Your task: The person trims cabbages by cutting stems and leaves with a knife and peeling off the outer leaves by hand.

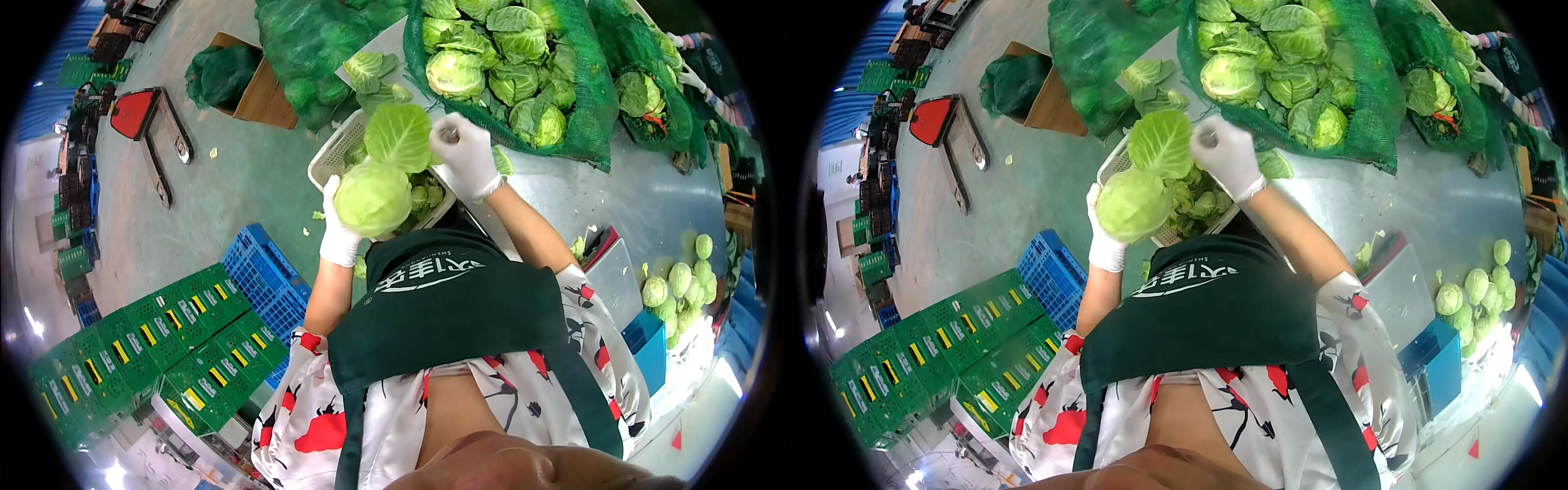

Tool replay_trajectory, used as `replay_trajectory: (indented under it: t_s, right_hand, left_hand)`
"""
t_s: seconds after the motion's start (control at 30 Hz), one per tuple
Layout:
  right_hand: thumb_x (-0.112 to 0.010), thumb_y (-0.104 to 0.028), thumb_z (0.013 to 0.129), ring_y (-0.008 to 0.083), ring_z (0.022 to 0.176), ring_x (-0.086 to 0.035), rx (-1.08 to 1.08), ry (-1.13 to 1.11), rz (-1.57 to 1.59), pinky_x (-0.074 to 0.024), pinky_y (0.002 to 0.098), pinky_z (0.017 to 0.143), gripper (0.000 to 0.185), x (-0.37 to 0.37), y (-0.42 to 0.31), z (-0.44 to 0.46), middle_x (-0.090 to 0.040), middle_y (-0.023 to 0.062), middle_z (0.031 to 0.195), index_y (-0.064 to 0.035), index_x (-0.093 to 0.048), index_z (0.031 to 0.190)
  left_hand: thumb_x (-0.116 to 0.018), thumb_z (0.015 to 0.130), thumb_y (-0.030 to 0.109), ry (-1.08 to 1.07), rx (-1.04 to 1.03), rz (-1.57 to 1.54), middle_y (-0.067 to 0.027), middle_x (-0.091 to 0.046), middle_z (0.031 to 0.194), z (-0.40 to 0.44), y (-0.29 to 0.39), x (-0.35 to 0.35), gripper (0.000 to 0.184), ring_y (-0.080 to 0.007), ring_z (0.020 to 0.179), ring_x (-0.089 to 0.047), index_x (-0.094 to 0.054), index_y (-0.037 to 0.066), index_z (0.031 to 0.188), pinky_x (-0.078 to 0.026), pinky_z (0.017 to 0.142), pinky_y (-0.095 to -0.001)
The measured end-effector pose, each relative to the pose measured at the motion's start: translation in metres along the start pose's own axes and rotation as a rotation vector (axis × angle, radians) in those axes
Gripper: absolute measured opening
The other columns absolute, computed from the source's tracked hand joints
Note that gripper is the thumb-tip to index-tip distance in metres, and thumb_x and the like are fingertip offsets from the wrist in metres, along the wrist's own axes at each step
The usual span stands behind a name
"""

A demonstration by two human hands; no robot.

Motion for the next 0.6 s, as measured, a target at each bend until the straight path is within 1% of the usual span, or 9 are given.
replay_trajectory:
  t_s: [0.07,0.1,0.13,0.23,0.33,0.43,0.53,0.57,0.6]
  right_hand:
    - [-0.071,-0.017,0.081,0.0179,0.065,-0.069,-0.239,-0.062,-0.011,-0.0544,0.0297,0.066,0.014,-0.011,0.055,0.004,-0.069,0.0103,0.074,-0.0041,-0.065,0.085]
    - [-0.07,-0.017,0.079,0.0196,0.068,-0.07,-0.378,-0.195,-0.087,-0.0544,0.0299,0.067,0.015,-0.008,0.057,0.003,-0.07,0.0112,0.075,-0.0031,-0.066,0.082]
    - [-0.07,-0.017,0.078,0.0198,0.067,-0.07,-0.394,-0.224,-0.057,-0.0542,0.0303,0.067,0.015,-0.01,0.062,-0.003,-0.07,0.0112,0.075,-0.0031,-0.066,0.081]
    - [-0.069,-0.017,0.077,0.02,0.067,-0.07,-0.441,-0.28,-0.021,-0.0547,0.0322,0.066,0.015,-0.026,0.088,-0.026,-0.069,0.0119,0.073,-0.0032,-0.069,0.08]
    - [-0.071,-0.022,0.081,0.0189,0.068,-0.071,-0.529,-0.344,-0.036,-0.0544,0.0307,0.059,0.02,-0.022,0.087,-0.03,-0.071,0.0129,0.077,-0.0021,-0.069,0.085]
    - [-0.071,-0.03,0.088,0.0173,0.07,-0.072,-0.764,-0.265,0.413,-0.051,0.0268,0.05,0.031,-0.011,0.053,-0.033,-0.073,0.0129,0.086,-0.0009,-0.068,0.096]
    - [-0.063,-0.039,0.096,0.0105,0.063,-0.067,-0.911,-0.408,0.791,-0.0442,0.0218,0.044,0.037,-0.009,0.004,-0.036,-0.069,0.0071,0.093,-0.0051,-0.063,0.111]
    - [-0.06,-0.041,0.097,0.0097,0.06,-0.063,-0.876,-0.474,0.845,-0.0434,0.0219,0.043,0.039,-0.01,0.005,-0.044,-0.067,0.0061,0.089,-0.0053,-0.062,0.113]
    - [-0.057,-0.042,0.098,0.0088,0.057,-0.058,-0.839,-0.539,0.899,-0.0425,0.022,0.043,0.04,-0.01,0.002,-0.049,-0.065,0.0051,0.086,-0.0055,-0.061,0.114]
  left_hand:
    - [-0.057,0.085,0.056,-0.116,0.025,-0.142,-0.0217,-0.056,0.135,0.0,0.0,0.012,0.078,-0.0391,0.121,-0.057,-0.047,0.003,0.142,-0.045,0.105,-0.0543]
    - [-0.056,0.085,0.056,-0.153,0.016,-0.168,-0.0224,-0.057,0.135,-0.002,-0.003,0.006,0.079,-0.0395,0.12,-0.058,-0.047,0.003,0.142,-0.045,0.104,-0.0545]
    - [-0.056,0.085,0.056,-0.189,0.007,-0.194,-0.0231,-0.057,0.134,-0.003,-0.005,0.002,0.079,-0.0399,0.119,-0.058,-0.046,0.002,0.142,-0.045,0.104,-0.0546]
    - [-0.055,0.086,0.056,-0.025,-0.091,-0.031,-0.0233,-0.053,0.14,0.0,-0.007,0.006,0.081,-0.04,0.123,-0.056,-0.043,0.002,0.145,-0.044,0.106,-0.0544]
    - [-0.047,0.087,0.064,-0.157,-0.067,-0.172,-0.0232,-0.041,0.15,0.004,-0.012,-0.019,0.084,-0.0471,0.129,-0.047,-0.04,0.005,0.146,-0.04,0.108,-0.0583]
    - [-0.051,0.087,0.06,-0.068,-0.214,0.031,-0.0209,-0.04,0.151,0.002,-0.012,-0.028,0.084,-0.0424,0.132,-0.046,-0.032,0.01,0.151,-0.039,0.109,-0.0566]
    - [-0.056,0.087,0.053,0.173,-0.385,0.355,-0.0185,-0.044,0.147,-0.002,-0.017,-0.039,0.082,-0.0368,0.133,-0.047,-0.03,0.014,0.154,-0.039,0.111,-0.0536]
    - [-0.06,0.086,0.047,0.134,-0.479,0.513,-0.0146,-0.047,0.143,0.001,-0.018,-0.046,0.08,-0.0319,0.132,-0.048,-0.032,0.01,0.152,-0.038,0.112,-0.0496]
    - [-0.061,0.085,0.047,0.159,-0.534,0.63,-0.0141,-0.047,0.143,0.004,-0.02,-0.052,0.081,-0.0313,0.133,-0.048,-0.033,0.009,0.15,-0.038,0.112,-0.0482]
Point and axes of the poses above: each hand's wrist, its own z-axis towards the middle knuckle, its own x-axis out of the back of the hand, y = z × x, the point moved 2 cm from there along z, towards the middle knuckle
